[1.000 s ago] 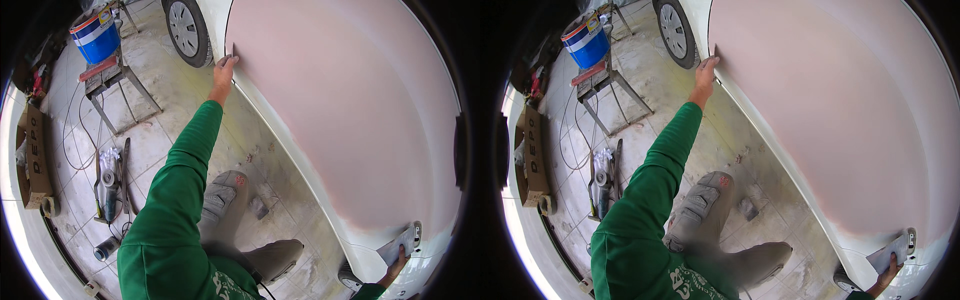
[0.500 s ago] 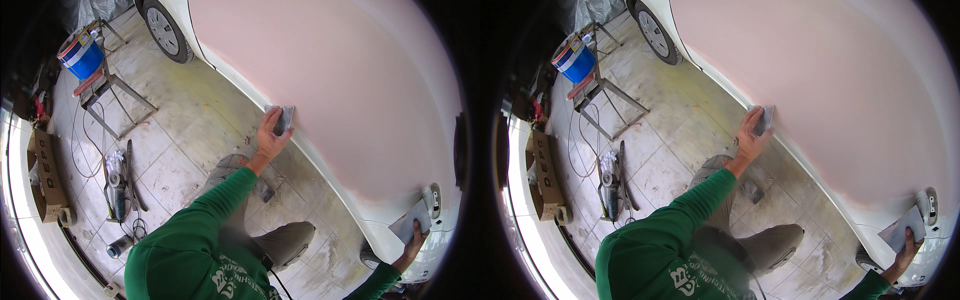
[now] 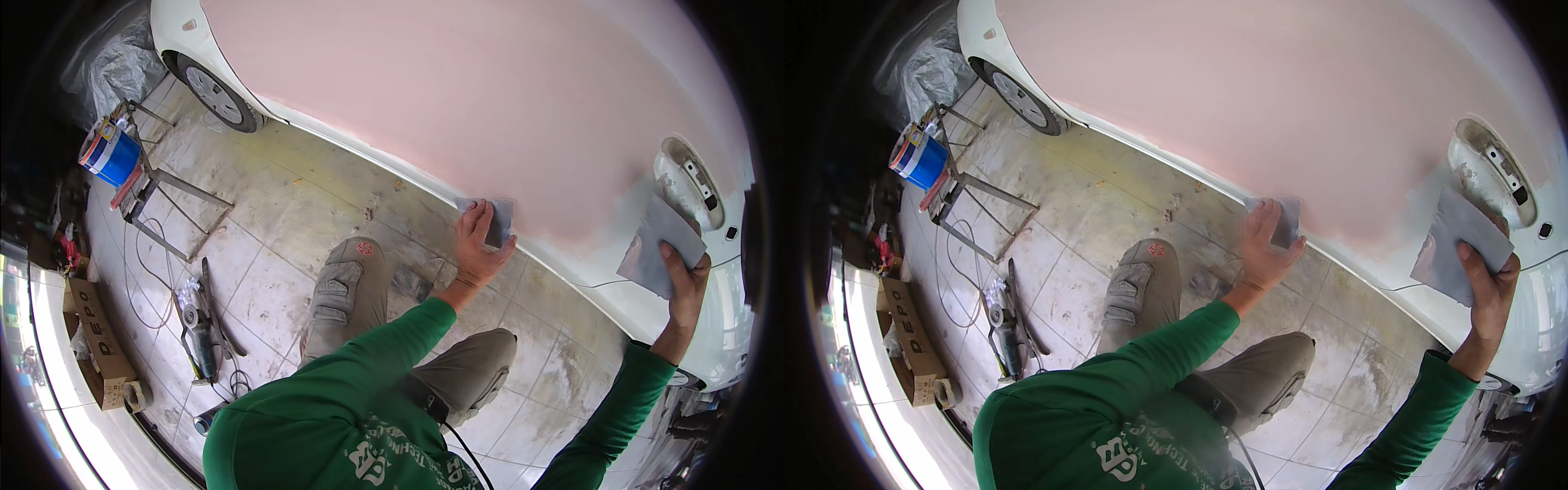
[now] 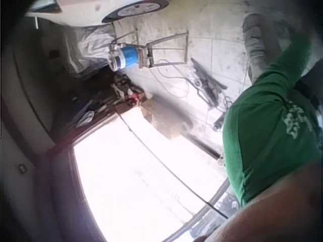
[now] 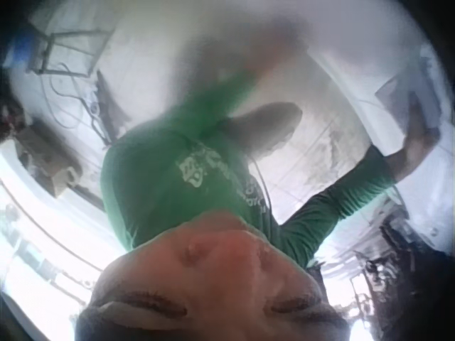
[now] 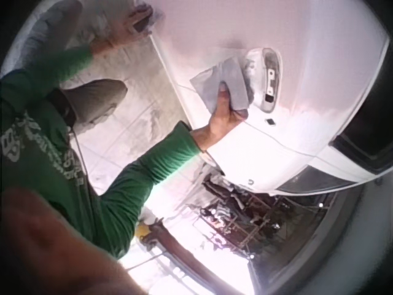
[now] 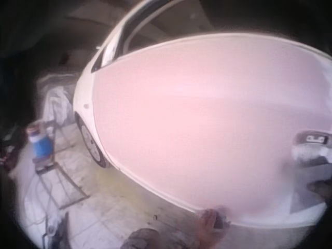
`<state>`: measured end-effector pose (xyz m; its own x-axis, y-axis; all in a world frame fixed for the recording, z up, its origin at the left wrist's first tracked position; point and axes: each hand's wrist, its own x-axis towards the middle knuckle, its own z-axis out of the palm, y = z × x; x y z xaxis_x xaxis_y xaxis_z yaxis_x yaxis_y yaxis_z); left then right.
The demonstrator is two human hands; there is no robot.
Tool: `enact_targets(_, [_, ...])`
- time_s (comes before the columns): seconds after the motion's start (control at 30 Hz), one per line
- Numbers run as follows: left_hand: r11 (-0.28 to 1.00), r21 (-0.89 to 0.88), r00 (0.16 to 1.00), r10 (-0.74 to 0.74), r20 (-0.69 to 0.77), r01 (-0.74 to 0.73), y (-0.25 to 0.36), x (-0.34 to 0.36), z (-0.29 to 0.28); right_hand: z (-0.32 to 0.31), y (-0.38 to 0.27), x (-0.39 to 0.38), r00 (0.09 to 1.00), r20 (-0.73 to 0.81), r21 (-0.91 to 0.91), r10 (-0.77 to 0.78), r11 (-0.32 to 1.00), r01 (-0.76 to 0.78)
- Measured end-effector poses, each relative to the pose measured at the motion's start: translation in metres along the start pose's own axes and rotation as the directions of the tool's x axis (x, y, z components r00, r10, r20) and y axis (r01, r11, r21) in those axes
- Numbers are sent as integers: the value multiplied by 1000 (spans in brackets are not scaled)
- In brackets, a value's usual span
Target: The person sands the surface of a white car door using a sanding block and sandpaper. They move the sanding block in circular and back-and-forth motions across the door panel, focusing on smoothing the surface.
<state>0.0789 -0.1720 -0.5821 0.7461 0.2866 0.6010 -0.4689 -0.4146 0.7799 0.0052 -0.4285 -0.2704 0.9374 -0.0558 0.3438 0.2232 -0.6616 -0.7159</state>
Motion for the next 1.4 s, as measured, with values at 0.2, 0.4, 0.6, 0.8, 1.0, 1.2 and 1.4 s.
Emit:
enact_targets(0.2, [999, -36, 1000, -16, 18, 16, 30, -28, 26, 4, 4, 6, 999, -28, -19, 15, 1000, -16])
enact_targets(0.4, [975, -98, 789, -99, 607, 198, 22, -58, -21, -20, 25, 1, 1000, -14, 8, 13, 1000, -13])
enact_targets(0.6, [349, -564, 626, -654, 426, 748, -142, 21, -126, -28, 46, 9, 999, -23, 99, 36, 995, -33])
enact_targets(0.8, [251, -748, 519, -843, 143, 614, -240, 136, -289, -30, 40, 0, 965, -129, 109, 227, 971, -214])
enact_targets(1.0, [353, -712, 688, -682, 248, 607, -275, 183, -377, -12, 4, -1, 949, -196, 153, 248, 963, -220])
enact_targets(1.2, [553, -358, 656, -678, 331, 752, -266, 149, -329, 2, -35, 7, 939, -185, 294, 289, 928, -227])
enact_targets(1.4, [800, -224, 727, -338, 598, 557, -142, 130, -259, 91, -87, -44, 936, -20, 275, 351, 902, -333])
